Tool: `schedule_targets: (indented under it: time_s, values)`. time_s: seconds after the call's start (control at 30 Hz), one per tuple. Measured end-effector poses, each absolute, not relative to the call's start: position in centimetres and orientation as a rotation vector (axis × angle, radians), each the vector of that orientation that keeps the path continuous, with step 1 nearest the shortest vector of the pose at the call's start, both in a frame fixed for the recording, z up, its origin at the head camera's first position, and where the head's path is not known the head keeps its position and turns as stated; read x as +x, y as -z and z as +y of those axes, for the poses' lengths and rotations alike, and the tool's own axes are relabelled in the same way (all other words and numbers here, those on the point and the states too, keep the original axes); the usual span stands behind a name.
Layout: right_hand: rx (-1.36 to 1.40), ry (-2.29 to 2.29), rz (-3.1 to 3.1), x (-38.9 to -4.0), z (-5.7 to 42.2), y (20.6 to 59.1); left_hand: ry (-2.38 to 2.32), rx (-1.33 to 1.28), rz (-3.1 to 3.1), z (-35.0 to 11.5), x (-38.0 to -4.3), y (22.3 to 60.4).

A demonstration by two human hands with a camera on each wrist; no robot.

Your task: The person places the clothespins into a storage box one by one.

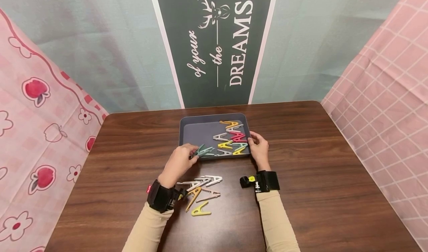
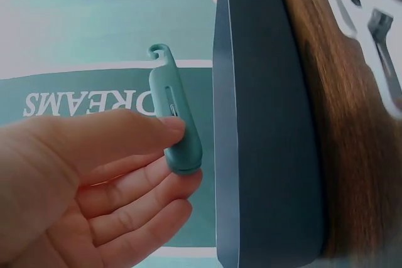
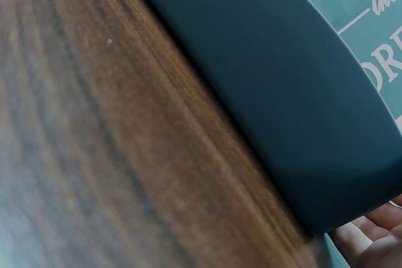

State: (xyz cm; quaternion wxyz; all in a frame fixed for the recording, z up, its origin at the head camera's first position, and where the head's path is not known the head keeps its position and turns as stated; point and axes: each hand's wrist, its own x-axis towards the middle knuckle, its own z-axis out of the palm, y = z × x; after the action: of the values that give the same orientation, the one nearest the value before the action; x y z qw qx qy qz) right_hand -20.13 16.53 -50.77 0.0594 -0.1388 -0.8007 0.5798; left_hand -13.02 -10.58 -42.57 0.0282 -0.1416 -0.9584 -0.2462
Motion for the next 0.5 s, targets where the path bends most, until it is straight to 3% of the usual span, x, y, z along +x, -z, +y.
schedule_targets:
  time_s: [0.5]
  values:
    - [-0.407,-1.760,-2.422,-20.1,16.6,50.8,0.706,-0.355,-2.915,-10.9,-14.4,43.0]
